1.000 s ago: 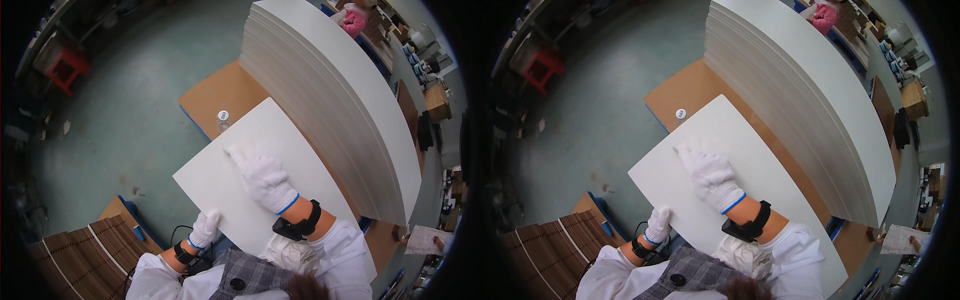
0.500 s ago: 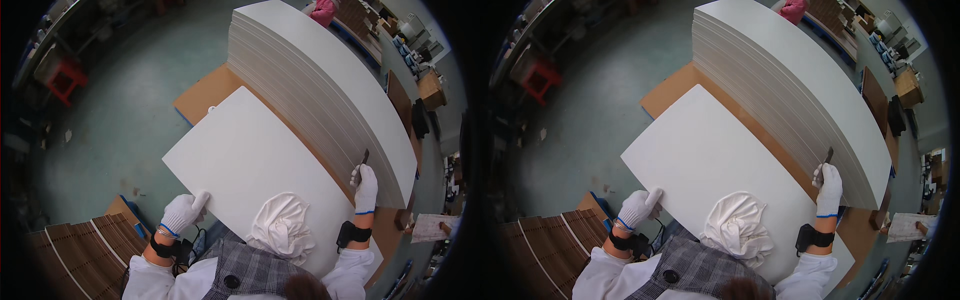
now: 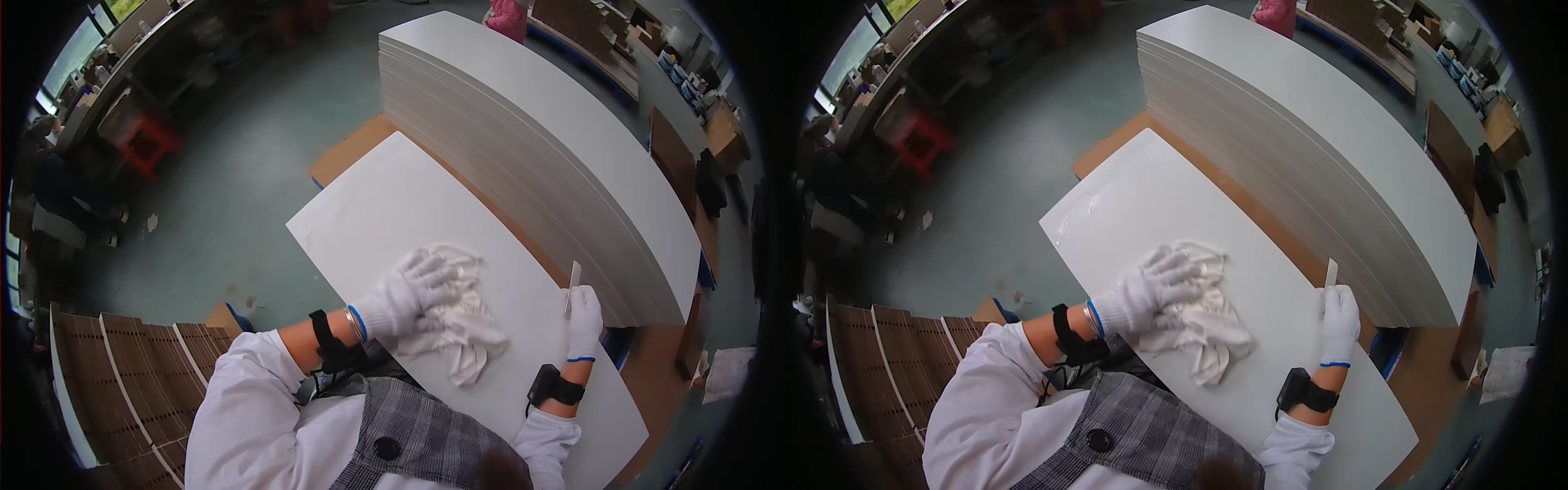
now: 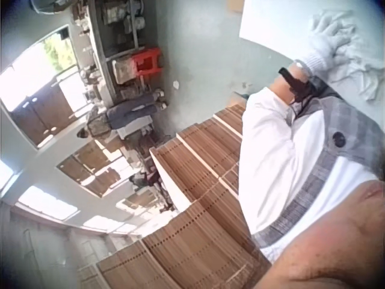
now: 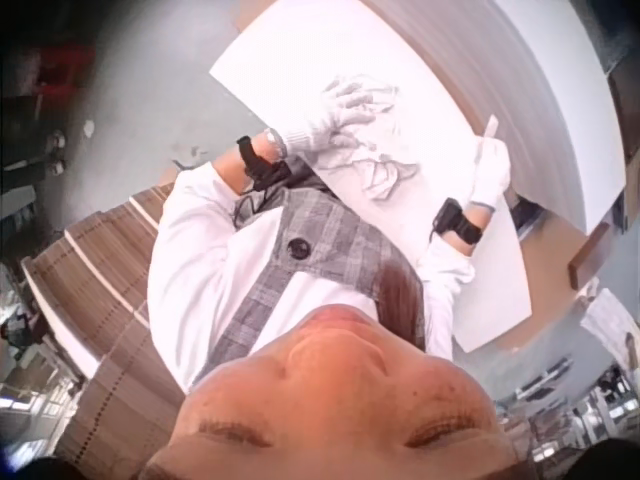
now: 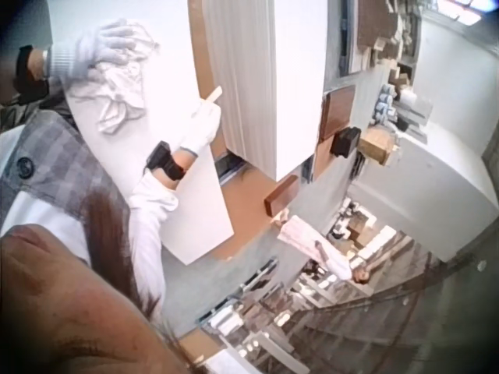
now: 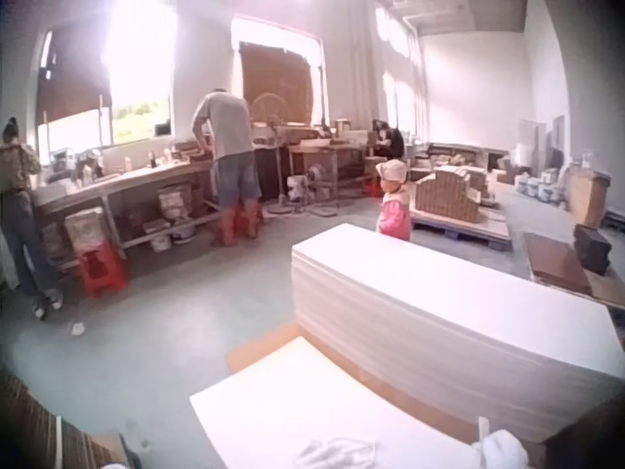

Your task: The recorder is cleaning and inspecting white panels, likely for furniture assembly, using a cloth and scraper.

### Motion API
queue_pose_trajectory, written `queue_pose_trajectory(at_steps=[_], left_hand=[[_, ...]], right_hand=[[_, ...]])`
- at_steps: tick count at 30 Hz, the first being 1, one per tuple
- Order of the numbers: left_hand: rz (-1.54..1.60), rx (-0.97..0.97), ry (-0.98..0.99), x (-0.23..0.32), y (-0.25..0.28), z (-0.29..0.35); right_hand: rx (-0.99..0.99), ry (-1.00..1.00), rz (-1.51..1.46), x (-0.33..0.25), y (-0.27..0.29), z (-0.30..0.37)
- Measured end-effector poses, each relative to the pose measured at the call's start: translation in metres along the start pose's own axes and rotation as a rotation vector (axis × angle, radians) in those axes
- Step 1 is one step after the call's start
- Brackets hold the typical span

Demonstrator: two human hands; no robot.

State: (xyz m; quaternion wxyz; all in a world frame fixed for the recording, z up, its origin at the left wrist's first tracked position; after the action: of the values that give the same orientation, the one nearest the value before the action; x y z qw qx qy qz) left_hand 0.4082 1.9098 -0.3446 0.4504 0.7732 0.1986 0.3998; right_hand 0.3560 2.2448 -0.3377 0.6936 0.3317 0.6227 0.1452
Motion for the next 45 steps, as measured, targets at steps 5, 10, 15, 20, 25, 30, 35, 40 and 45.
queue_pose_trajectory(at_steps=[5, 10, 15, 20, 25, 30, 35, 40, 45], left_hand=[[-0.282, 0.320, 0.685, -0.095, 0.061, 0.059], [-0.358, 0.436, 0.793, -0.117, 0.075, 0.058], [-0.190, 0.246, 1.103, -0.143, 0.086, -0.032], [-0.253, 0.279, 0.642, -0.177, 0.091, -0.096], [-0.446, 0.248, 0.438, -0.155, 0.078, -0.060], [-0.434, 0.041, 0.325, -0.095, 0.065, -0.009], [-0.431, 0.144, 0.521, -0.135, 0.080, -0.068], [-0.464, 0.169, 0.596, -0.173, 0.083, -0.090], [-0.462, 0.149, 0.573, -0.142, 0.088, -0.043]], right_hand=[[0.027, -0.042, -0.055, 0.017, -0.005, -0.006], [0.024, -0.038, -0.034, 0.018, -0.009, -0.012], [0.081, 0.009, 0.072, 0.008, -0.003, -0.005], [0.072, 0.007, 0.159, -0.003, -0.006, -0.001], [0.096, -0.010, 0.098, 0.006, -0.007, -0.004], [0.096, -0.038, 0.102, 0.002, -0.003, -0.005], [0.097, 0.010, 0.111, 0.003, -0.005, -0.007], [0.099, 0.029, 0.118, 0.001, -0.014, -0.005], [0.121, 0.063, 0.106, 0.013, -0.008, -0.006]])
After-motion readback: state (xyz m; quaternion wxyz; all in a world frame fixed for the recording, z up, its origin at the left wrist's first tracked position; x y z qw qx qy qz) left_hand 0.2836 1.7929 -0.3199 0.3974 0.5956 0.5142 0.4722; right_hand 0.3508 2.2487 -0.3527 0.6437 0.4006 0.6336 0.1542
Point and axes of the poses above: each hand's wrist, its own z-axis away from the middle knuckle, its own y-axis out of the back of the hand, x = y × z, the point moved 2 cm from there along -z, towards the middle knuckle, and after that the axes turned 8 degrees about x, right-handed, at the moved point
